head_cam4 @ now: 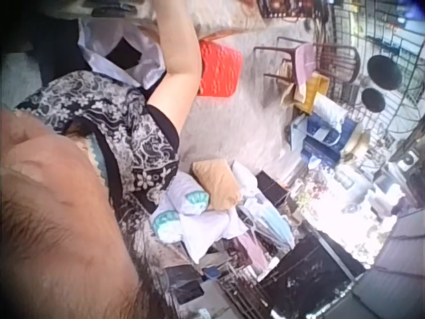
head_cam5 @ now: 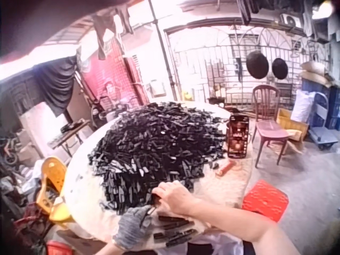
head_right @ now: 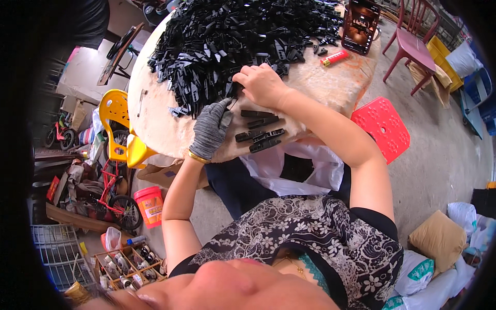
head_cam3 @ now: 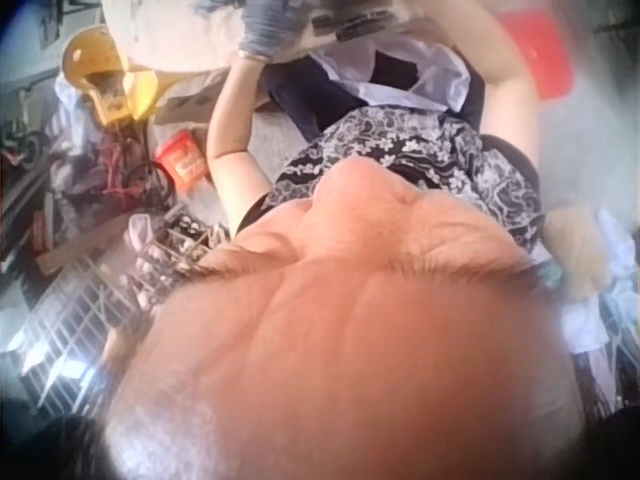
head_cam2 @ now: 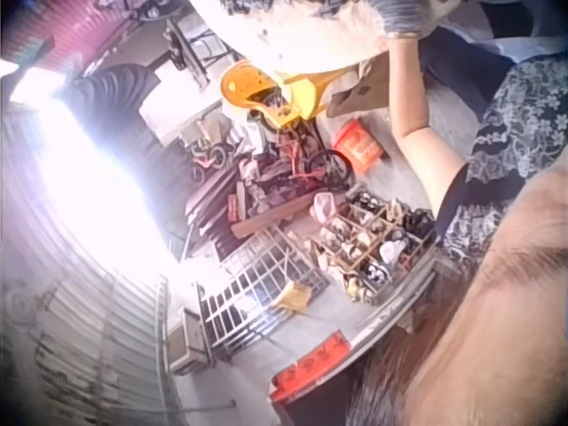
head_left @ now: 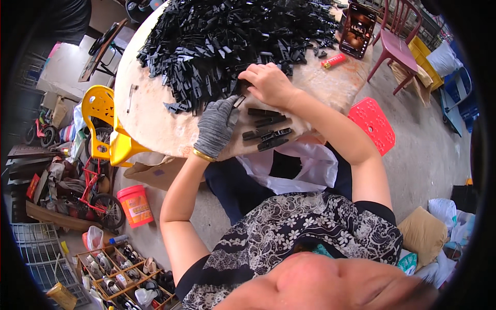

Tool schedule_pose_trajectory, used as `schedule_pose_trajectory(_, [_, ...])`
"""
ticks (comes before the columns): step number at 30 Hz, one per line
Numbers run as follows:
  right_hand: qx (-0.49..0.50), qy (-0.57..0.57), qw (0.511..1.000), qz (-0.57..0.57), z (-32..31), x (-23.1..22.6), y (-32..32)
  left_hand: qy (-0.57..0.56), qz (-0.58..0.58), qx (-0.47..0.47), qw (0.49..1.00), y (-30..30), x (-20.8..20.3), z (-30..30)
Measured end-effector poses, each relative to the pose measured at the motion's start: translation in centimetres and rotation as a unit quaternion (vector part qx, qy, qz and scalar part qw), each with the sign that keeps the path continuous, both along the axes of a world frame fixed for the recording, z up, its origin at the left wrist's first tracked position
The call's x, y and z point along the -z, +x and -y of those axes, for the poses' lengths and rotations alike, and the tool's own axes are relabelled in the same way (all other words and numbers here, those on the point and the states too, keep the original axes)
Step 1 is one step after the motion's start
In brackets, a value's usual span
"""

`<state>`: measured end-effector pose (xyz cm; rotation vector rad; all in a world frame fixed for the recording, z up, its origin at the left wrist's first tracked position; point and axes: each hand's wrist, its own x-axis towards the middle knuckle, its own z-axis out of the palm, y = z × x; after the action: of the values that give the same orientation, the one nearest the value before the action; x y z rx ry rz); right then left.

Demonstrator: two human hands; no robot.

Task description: Inspecting and sorting small black plastic clips on a marble-topped table.

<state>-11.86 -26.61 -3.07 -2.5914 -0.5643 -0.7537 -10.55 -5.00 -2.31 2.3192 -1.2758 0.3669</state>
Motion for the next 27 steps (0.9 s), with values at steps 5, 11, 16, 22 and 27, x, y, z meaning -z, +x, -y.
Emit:
schedule_pose_trajectory(5, [0.028, -0.03, 0.999, 0.0, -0.4, -0.3, 0.2, 0.005, -0.013, -0.041, 0.999, -0.3, 0.3, -0.1])
schedule_pose_trajectory(11, [0.048, -0.098, 0.994, 0.019, -0.8, -0.2, 1.9, -0.013, -0.036, -0.044, 0.998, -1.0, -0.1, 0.4])
schedule_pose_trajectory(16, [0.047, -0.08, 0.996, 0.002, -0.2, -1.4, 2.1, -0.035, 0.005, -0.038, 0.999, -1.0, 0.7, 0.6])
schedule_pose_trajectory(22, [0.01, -0.086, 0.995, 0.041, -0.4, -1.3, 1.0, -0.021, -0.024, -0.033, 0.999, -0.8, 1.0, 0.4])
schedule_pose_trajectory(27, [-0.082, 0.021, 0.992, -0.097, 0.5, -0.8, -2.2, -0.062, -0.05, -0.025, 0.997, -1.0, -0.3, 0.6])
